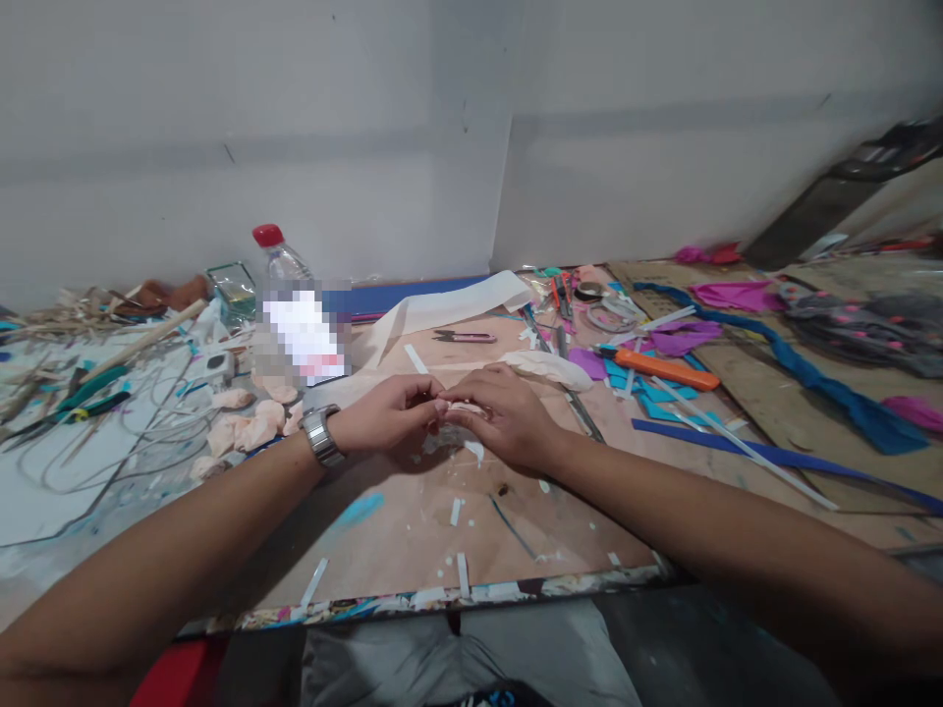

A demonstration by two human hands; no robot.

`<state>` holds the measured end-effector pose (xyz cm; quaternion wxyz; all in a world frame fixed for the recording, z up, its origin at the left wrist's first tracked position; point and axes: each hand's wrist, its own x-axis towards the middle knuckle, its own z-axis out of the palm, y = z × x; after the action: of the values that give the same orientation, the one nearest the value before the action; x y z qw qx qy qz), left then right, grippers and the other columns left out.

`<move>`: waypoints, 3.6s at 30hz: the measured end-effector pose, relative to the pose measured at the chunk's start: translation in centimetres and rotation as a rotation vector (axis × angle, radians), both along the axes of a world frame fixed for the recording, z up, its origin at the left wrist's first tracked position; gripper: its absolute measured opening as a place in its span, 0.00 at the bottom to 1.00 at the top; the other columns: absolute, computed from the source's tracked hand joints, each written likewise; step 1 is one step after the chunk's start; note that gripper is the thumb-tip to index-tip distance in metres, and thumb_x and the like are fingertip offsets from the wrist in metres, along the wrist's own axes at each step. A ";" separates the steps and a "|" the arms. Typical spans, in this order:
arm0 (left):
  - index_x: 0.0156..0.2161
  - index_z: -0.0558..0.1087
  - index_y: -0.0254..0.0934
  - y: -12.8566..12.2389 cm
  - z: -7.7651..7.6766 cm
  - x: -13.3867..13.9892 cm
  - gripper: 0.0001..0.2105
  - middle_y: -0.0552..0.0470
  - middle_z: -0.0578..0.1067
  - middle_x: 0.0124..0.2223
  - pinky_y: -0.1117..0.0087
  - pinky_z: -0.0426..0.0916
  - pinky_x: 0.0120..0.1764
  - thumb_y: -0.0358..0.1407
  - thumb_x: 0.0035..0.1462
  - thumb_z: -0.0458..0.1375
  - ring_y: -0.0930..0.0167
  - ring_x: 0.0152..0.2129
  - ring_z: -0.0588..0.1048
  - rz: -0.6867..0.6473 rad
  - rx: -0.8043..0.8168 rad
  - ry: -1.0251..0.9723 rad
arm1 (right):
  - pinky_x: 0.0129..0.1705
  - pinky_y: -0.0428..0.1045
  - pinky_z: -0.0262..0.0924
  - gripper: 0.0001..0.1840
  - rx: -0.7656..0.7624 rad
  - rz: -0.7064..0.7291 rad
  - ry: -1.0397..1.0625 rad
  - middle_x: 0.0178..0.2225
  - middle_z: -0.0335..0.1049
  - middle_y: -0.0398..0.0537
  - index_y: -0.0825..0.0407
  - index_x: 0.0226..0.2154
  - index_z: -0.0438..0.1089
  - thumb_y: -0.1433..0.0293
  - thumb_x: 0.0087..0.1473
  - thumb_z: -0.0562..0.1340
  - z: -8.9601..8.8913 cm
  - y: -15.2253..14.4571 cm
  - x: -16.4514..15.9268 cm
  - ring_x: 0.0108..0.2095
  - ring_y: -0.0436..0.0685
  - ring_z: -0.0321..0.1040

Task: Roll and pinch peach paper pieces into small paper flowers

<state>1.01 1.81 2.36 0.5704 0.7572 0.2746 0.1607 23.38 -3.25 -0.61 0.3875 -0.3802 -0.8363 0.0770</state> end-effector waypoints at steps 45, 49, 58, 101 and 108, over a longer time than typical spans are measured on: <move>0.39 0.74 0.30 -0.1 0.4 0.0 0.19 0.50 0.76 0.34 0.74 0.67 0.34 0.49 0.61 0.63 0.76 0.29 0.72 -0.051 -0.069 -0.021 | 0.48 0.46 0.52 0.09 0.072 0.070 0.122 0.32 0.73 0.37 0.52 0.37 0.74 0.65 0.58 0.71 0.0 -0.3 -0.5 0.35 0.43 0.68; 0.36 0.72 0.32 0.1 0.4 -0.1 0.16 0.52 0.75 0.33 0.73 0.66 0.35 0.46 0.61 0.62 0.75 0.29 0.72 -0.028 -0.032 0.029 | 0.52 0.48 0.53 0.10 0.032 0.083 0.038 0.40 0.77 0.40 0.48 0.46 0.76 0.64 0.64 0.67 0.0 -0.5 -0.4 0.42 0.45 0.71; 0.35 0.70 0.33 -0.1 0.4 0.0 0.17 0.53 0.73 0.31 0.73 0.64 0.32 0.48 0.61 0.61 0.75 0.28 0.71 -0.063 0.007 0.069 | 0.52 0.49 0.52 0.06 0.028 0.140 0.022 0.39 0.78 0.39 0.49 0.44 0.76 0.67 0.65 0.65 0.0 -0.6 -0.3 0.41 0.45 0.71; 0.38 0.75 0.30 -0.1 0.3 0.0 0.22 0.51 0.74 0.33 0.76 0.64 0.31 0.52 0.62 0.63 0.77 0.28 0.70 -0.043 -0.109 -0.023 | 0.47 0.50 0.51 0.14 -0.069 0.007 0.060 0.35 0.79 0.43 0.52 0.39 0.77 0.58 0.61 0.69 -0.1 -0.3 -0.2 0.35 0.47 0.70; 0.37 0.73 0.32 0.0 0.2 -0.1 0.19 0.53 0.73 0.31 0.77 0.65 0.29 0.50 0.62 0.64 0.77 0.26 0.71 0.008 -0.127 -0.001 | 0.49 0.51 0.47 0.13 -0.103 0.015 -0.005 0.36 0.79 0.41 0.48 0.47 0.78 0.60 0.68 0.62 -0.2 -0.3 -0.2 0.36 0.46 0.68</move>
<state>0.93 1.77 2.57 0.6169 0.7182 0.2870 0.1458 23.15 -3.54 -0.82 0.3646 -0.3933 -0.8352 0.1218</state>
